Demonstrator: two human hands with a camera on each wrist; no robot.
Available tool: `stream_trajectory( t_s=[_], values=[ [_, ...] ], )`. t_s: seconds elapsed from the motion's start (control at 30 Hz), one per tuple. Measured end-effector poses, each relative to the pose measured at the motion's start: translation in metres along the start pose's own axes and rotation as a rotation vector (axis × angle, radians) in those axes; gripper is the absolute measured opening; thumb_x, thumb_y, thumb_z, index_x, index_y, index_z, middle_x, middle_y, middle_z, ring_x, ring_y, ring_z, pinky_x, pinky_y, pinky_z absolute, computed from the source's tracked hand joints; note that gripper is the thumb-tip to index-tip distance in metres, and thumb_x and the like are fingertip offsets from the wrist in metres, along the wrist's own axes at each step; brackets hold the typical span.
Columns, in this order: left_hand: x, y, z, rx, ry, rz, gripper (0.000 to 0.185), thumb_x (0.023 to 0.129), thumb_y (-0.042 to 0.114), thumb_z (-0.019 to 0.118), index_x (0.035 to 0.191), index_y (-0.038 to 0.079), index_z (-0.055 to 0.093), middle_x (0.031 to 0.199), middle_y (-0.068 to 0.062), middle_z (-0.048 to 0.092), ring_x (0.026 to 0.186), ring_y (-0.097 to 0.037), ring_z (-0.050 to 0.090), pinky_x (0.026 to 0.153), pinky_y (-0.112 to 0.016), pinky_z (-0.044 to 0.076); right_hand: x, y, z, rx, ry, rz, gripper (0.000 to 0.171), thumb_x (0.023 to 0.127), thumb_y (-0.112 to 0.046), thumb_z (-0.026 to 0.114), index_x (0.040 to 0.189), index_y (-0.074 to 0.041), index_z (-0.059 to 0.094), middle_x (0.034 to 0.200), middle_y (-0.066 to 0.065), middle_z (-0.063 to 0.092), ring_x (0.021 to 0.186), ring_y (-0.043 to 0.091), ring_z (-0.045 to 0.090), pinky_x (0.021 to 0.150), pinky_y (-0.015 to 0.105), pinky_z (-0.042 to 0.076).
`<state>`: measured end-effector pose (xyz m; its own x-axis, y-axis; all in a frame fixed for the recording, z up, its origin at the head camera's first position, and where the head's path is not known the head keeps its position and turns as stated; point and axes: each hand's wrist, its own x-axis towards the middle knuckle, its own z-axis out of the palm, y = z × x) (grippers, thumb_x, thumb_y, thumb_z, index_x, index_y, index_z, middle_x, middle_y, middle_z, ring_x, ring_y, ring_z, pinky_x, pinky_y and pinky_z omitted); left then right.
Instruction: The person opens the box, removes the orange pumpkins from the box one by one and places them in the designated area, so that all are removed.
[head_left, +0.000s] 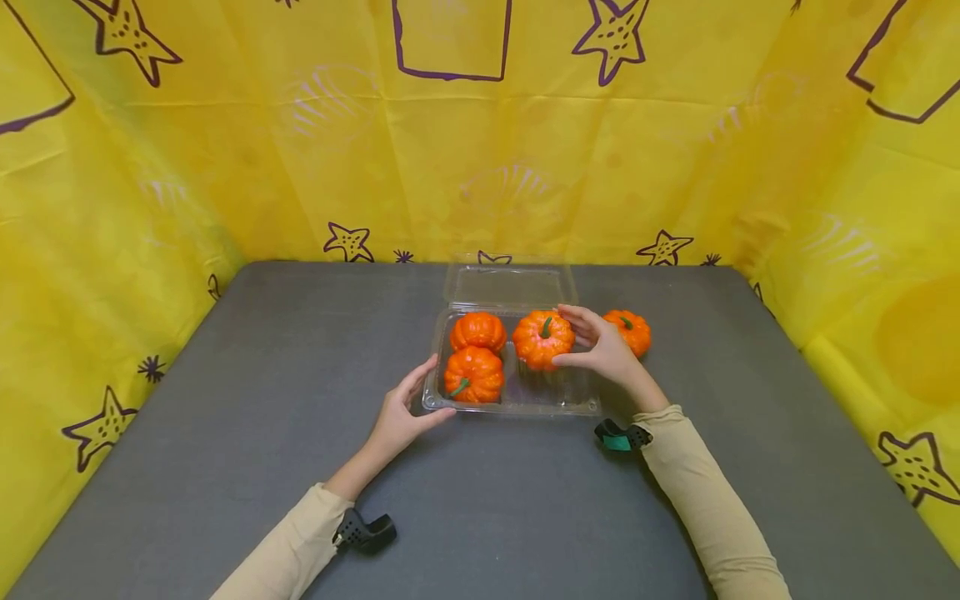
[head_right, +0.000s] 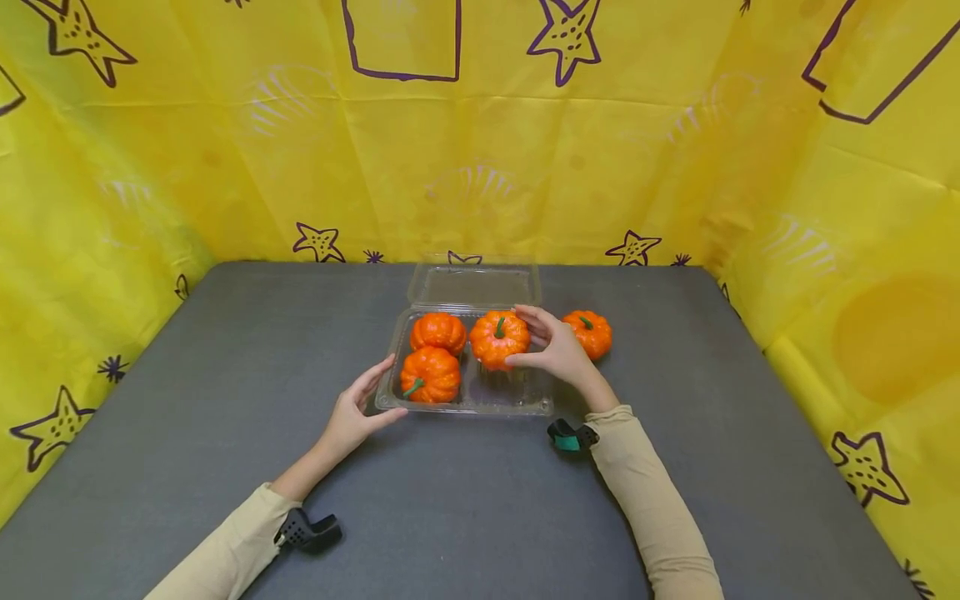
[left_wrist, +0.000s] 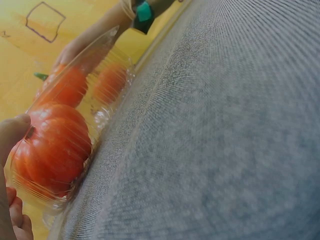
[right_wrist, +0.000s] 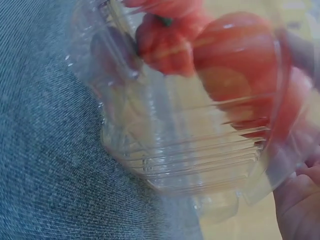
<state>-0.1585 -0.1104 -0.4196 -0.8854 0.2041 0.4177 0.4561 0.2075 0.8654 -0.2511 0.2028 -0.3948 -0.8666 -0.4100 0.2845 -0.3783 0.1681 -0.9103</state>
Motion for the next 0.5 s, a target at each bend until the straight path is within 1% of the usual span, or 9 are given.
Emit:
stream_trajectory(
  t_s=[0.1,0.2,0.33,0.5],
  values=[
    [0.0001,0.0007,-0.0001,0.0,0.0,-0.002,0.068,0.067,-0.007,0.074,0.127,-0.012,0.04,0.132,-0.023,0.039,0.123,-0.031,0.034,0.098,-0.043,0.026,0.0,0.0036,-0.0021,0.05,0.001,0.041,0.076,0.066,0.0,0.077,0.131,0.005,0.04,0.131,0.022,0.041,0.116,0.031,0.043,0.087,0.029,0.042],
    [-0.0001,0.001,0.0,0.0,-0.002,-0.005,0.069,0.067,-0.007,0.074,0.127,-0.012,0.04,0.132,-0.023,0.039,0.123,-0.03,0.034,0.098,-0.043,0.026,-0.0003,0.0044,-0.0035,0.093,0.002,0.065,0.073,0.064,0.0,0.078,0.129,0.004,0.044,0.128,0.022,0.045,0.114,0.03,0.045,0.084,0.03,0.043],
    [-0.0003,0.0012,0.0003,0.002,-0.005,-0.01,0.069,0.067,-0.007,0.074,0.127,-0.012,0.04,0.132,-0.023,0.039,0.123,-0.03,0.034,0.098,-0.042,0.026,-0.0009,0.0015,-0.0039,0.126,0.005,0.078,0.071,0.064,0.002,0.078,0.126,0.007,0.045,0.125,0.023,0.046,0.113,0.029,0.046,0.084,0.031,0.044],
    [-0.0003,0.0007,-0.0004,0.003,-0.004,-0.015,0.069,0.068,-0.006,0.074,0.127,-0.011,0.04,0.132,-0.022,0.039,0.123,-0.029,0.034,0.099,-0.041,0.026,-0.0021,-0.0036,-0.0047,0.152,0.009,0.088,0.069,0.063,0.003,0.078,0.124,0.009,0.046,0.122,0.024,0.048,0.108,0.025,0.05,0.08,0.032,0.047]
  ],
)
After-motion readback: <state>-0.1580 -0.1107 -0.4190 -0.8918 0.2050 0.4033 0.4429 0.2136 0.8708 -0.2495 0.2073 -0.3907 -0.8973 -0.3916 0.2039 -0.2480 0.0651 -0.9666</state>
